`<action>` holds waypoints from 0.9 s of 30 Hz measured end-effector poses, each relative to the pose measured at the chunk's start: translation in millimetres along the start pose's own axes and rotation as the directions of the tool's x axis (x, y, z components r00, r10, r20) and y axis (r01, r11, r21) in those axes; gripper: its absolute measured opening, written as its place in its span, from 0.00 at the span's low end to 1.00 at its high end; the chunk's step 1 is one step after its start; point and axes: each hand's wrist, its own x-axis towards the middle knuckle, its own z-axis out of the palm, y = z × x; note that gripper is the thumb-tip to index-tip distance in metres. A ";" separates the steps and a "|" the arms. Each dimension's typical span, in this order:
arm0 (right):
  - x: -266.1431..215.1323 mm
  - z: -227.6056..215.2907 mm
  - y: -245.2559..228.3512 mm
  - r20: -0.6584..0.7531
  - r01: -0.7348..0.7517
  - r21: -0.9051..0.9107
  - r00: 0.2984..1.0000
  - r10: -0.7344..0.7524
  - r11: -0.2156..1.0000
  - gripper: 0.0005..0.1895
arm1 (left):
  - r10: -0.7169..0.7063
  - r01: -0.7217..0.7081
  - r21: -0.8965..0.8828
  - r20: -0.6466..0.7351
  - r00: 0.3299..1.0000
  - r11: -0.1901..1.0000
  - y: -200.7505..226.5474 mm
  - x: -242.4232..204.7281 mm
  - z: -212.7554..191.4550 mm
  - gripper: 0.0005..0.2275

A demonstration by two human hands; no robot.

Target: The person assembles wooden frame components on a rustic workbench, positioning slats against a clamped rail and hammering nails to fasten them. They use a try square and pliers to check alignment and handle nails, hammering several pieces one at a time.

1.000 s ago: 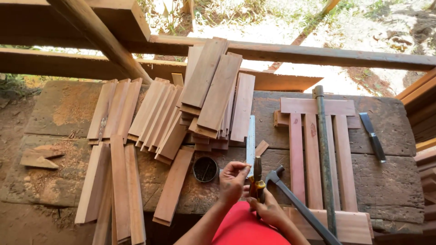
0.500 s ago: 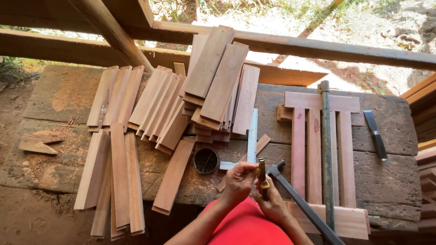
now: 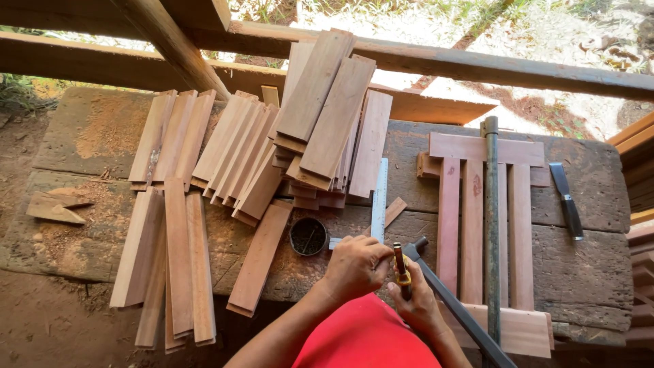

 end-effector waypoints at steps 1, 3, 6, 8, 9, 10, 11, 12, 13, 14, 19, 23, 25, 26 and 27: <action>-1.1 -0.8 0.1 0.006 -0.012 0.045 1.000 0.012 0.999 0.32 | 0.022 -0.022 0.016 -0.003 1.000 1.000 3.8 1.0 -2.1 0.03; -4.6 0.2 3.2 -0.003 -0.008 0.096 1.000 0.008 0.995 0.31 | 0.013 -0.013 -0.033 -0.001 1.000 0.999 12.1 3.5 -7.8 0.03; -7.1 0.4 11.4 -0.024 0.023 0.144 1.000 -0.020 0.989 0.29 | -0.007 0.006 -0.097 -0.013 1.000 0.995 18.5 5.9 -5.9 0.03; -7.7 0.1 14.5 -0.033 0.040 0.141 0.999 -0.036 0.989 0.28 | -0.022 0.019 -0.117 -0.020 1.000 0.993 18.4 5.9 -1.2 0.02; -8.1 -0.4 15.4 -0.048 0.060 0.123 0.997 -0.055 0.991 0.29 | -0.020 0.018 -0.099 -0.018 1.000 0.995 17.3 5.2 2.1 0.03; -7.9 -0.1 16.0 -0.062 0.081 0.105 0.995 -0.074 0.991 0.29 | -0.017 0.016 -0.081 -0.016 1.000 0.997 15.6 4.3 5.0 0.03; -8.8 -0.5 14.1 -0.061 0.077 0.106 0.996 -0.071 0.991 0.29 | -0.019 0.017 -0.081 -0.013 1.000 0.997 15.6 4.5 5.0 0.03; -9.5 -1.3 12.3 -0.047 0.082 0.125 0.996 -0.077 0.989 0.30 | -0.013 0.012 -0.063 -0.011 1.000 0.998 15.8 4.9 5.2 0.02; -10.2 -2.1 10.4 -0.033 0.087 0.143 0.996 -0.083 0.986 0.31 | -0.007 0.007 -0.046 -0.008 1.000 0.999 16.1 5.2 5.4 0.00; -10.6 3.8 27.3 -0.034 0.085 0.142 0.996 -0.081 0.986 0.31 | -0.007 0.006 -0.047 -0.007 1.000 0.999 16.9 5.3 4.5 0.00; -20.0 12.0 58.7 0.012 0.092 0.355 0.995 -0.103 0.930 0.44 | 0.045 -0.050 -0.131 -0.039 0.998 0.990 23.4 4.1 -1.5 0.02; -12.4 9.7 52.9 -0.118 0.359 0.117 0.931 -0.346 0.926 0.46 | 0.074 -0.076 -0.135 -0.019 0.997 0.988 41.0 4.9 -19.9 0.01; -10.6 8.6 45.4 -0.154 0.371 0.117 0.923 -0.352 0.921 0.44 | 0.137 -0.144 -0.144 -0.061 0.989 0.979 51.2 4.8 -27.7 0.04; -10.4 7.8 39.1 -0.153 0.366 0.113 0.925 -0.348 0.924 0.44 | 0.135 -0.143 -0.151 -0.060 0.989 0.978 53.3 2.9 -27.9 0.04; -9.8 7.0 33.0 -0.180 0.376 0.113 0.918 -0.353 0.920 0.43 | 0.156 -0.163 -0.161 -0.054 0.986 0.973 55.3 1.3 -27.8 0.04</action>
